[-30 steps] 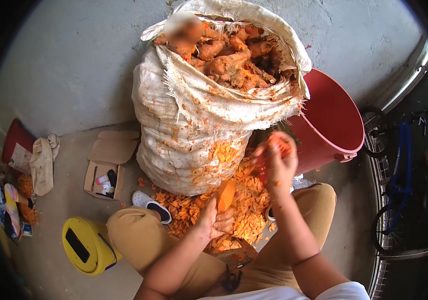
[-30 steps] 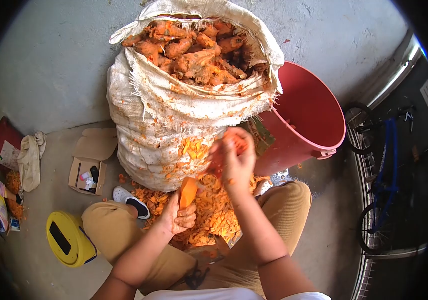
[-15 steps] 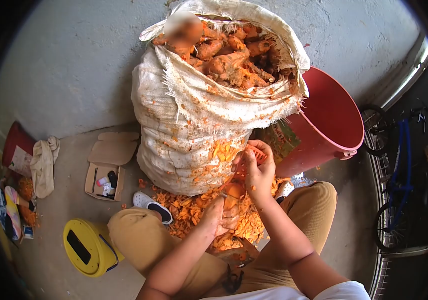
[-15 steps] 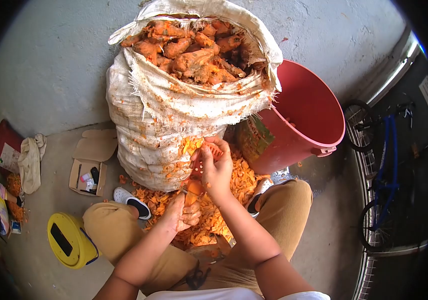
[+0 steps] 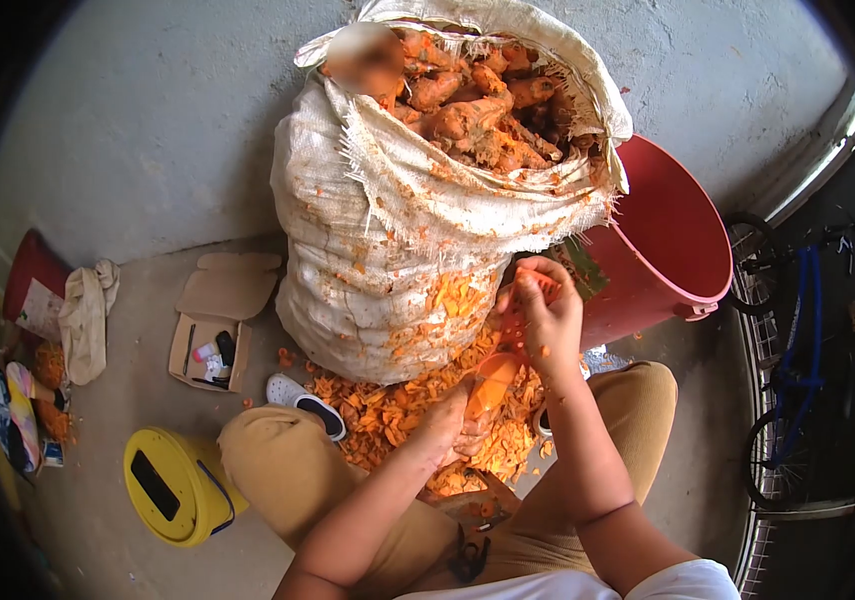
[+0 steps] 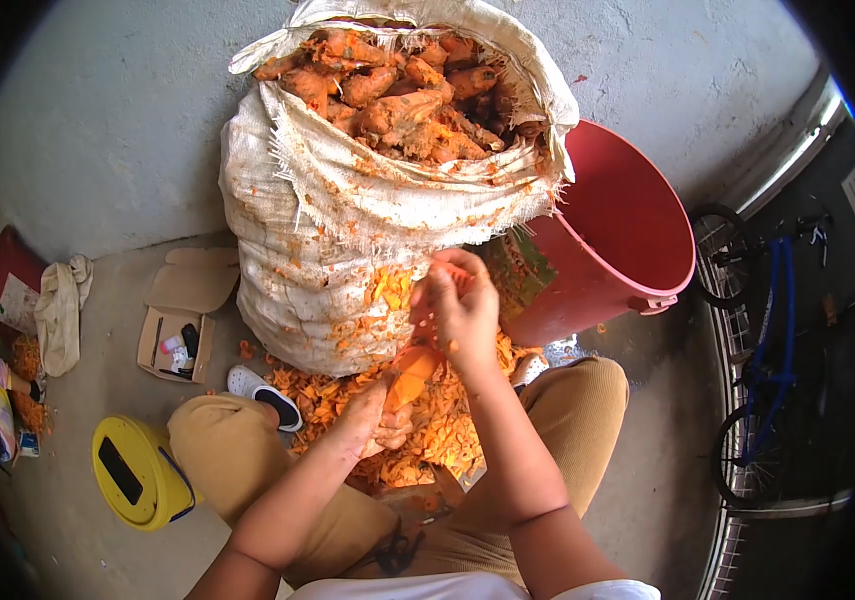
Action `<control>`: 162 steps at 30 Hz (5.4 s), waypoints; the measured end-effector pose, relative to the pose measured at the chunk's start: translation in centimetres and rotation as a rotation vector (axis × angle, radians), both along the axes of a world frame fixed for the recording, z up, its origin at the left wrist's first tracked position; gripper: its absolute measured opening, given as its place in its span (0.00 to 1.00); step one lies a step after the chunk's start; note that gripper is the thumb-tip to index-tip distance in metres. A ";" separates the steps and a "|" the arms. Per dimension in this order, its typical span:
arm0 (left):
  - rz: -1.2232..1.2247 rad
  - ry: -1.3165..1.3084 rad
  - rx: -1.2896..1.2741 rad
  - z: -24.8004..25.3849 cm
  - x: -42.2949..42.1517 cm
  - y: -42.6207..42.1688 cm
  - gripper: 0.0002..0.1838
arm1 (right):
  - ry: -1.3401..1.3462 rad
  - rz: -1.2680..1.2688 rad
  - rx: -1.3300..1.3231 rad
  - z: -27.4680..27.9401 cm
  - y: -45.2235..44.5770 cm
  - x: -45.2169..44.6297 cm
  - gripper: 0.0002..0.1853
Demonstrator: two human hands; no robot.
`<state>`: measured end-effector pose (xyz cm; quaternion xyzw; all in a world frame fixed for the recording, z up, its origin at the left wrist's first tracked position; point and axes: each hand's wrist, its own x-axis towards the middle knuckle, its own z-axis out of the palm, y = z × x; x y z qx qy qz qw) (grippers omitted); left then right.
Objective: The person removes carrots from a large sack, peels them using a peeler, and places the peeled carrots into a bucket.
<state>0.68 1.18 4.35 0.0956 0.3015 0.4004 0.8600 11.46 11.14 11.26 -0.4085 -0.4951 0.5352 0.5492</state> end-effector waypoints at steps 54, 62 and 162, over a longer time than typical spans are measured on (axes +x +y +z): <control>0.171 0.841 0.973 -0.3 -0.6 0.0 0.14 | 0.474 0.230 -0.547 -2.8 -0.8 2.5 0.09; 0.190 1.284 1.089 -1.7 -1.5 0.6 0.17 | 0.470 0.054 -0.429 -3.5 0.1 2.4 0.10; 0.238 -0.027 0.129 6.0 12.6 10.9 0.36 | -1.076 0.768 0.119 -9.7 4.5 13.6 0.09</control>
